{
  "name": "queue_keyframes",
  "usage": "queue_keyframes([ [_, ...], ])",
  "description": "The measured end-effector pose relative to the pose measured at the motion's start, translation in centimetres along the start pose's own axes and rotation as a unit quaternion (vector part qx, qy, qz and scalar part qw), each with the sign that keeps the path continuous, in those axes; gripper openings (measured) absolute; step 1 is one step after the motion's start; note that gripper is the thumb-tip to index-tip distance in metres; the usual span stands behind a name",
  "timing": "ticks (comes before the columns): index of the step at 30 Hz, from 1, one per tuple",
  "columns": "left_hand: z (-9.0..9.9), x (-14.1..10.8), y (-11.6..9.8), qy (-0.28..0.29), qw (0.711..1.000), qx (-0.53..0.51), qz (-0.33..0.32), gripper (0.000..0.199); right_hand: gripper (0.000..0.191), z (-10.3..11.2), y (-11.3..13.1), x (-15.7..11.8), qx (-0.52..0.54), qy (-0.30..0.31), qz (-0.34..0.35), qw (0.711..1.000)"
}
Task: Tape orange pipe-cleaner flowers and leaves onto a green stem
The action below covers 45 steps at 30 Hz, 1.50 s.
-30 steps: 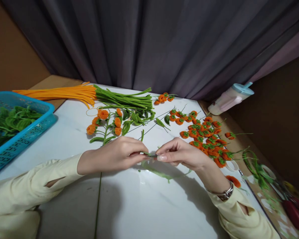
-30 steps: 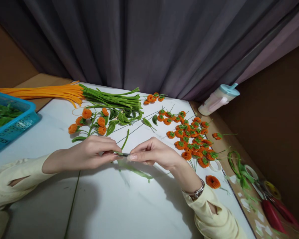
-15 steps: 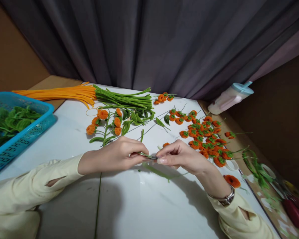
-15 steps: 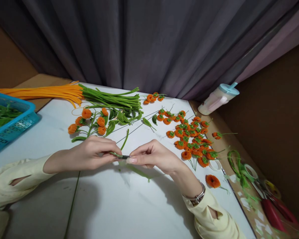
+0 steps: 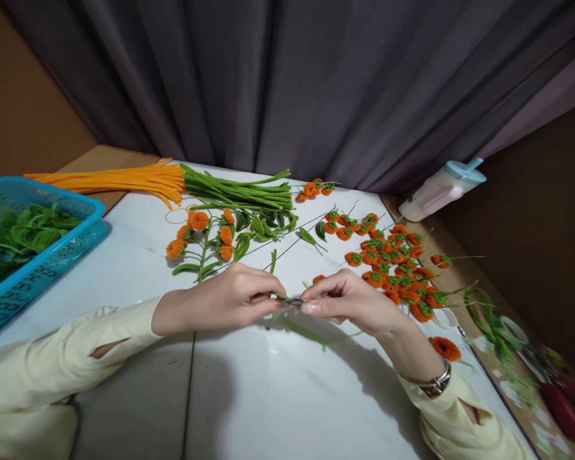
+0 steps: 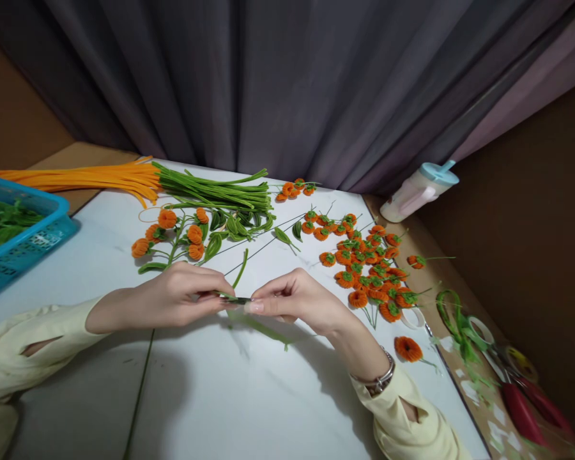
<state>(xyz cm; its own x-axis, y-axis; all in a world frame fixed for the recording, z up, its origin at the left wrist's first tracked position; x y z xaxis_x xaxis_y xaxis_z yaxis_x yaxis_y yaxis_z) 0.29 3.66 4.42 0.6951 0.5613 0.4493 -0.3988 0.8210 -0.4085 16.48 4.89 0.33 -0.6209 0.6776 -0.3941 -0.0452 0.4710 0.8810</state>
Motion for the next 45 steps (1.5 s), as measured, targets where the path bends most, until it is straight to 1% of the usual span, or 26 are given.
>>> queue_keyframes([
  [4, 0.0, 0.0, 0.0, -0.004, 1.0, -0.005, 0.009, 0.023, 0.03, -0.1, -0.1, 0.0, 0.01, -0.018, -0.012, 1.0],
  [7, 0.0, 0.0, 0.1, -0.003, 1.0, -0.006, 0.01, 0.022, 0.032, -0.3, -0.1, 0.0, 0.01, -0.017, -0.014, 1.0],
  [11, 0.0, 0.0, 0.1, -0.008, 1.0, -0.002, 0.003, 0.022, 0.031, -0.4, -0.2, 0.0, 0.008, -0.01, -0.009, 1.0],
  [20, 0.0, -0.1, 0.1, 0.002, 1.0, -0.002, 0.012, 0.023, 0.028, -0.5, -0.2, 0.0, 0.016, -0.004, -0.009, 1.0],
  [26, -0.1, -0.2, 0.1, 0.004, 1.0, -0.006, 0.012, 0.021, 0.03, -0.7, -0.2, 0.0, 0.025, -0.02, -0.012, 0.999],
  [31, -0.1, -0.1, 0.1, 0.009, 1.0, -0.005, 0.016, 0.021, 0.026, -0.8, -0.3, -0.1, 0.011, -0.01, 0.0, 1.0],
  [39, -0.3, -0.2, 0.1, 0.018, 1.0, -0.004, 0.021, 0.022, 0.029, -1.0, -0.3, -0.2, -0.001, -0.002, 0.008, 1.0],
  [43, -0.6, -0.4, 0.4, 0.024, 0.999, -0.02, 0.026, 0.023, 0.032, -1.3, -0.1, -0.4, -0.01, -0.003, -0.003, 1.0],
  [45, -0.7, -0.3, 0.8, 0.027, 0.998, -0.019, 0.048, 0.019, 0.034, -1.1, -0.1, -0.6, -0.032, 0.002, -0.014, 0.999],
])
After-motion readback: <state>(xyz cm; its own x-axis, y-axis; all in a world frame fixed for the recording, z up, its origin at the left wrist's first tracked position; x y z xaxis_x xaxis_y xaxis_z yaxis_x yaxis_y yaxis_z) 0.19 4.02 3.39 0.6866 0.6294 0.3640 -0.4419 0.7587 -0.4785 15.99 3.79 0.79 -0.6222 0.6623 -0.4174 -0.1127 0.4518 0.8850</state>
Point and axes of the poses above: each hand's wrist, its own x-axis towards the middle knuckle, its own z-axis out of the back of the hand, y = z × x, the point moved 5 cm from there along x, towards the middle knuckle, and after that the axes turned 10 degrees about x, right-handed, at the moved point
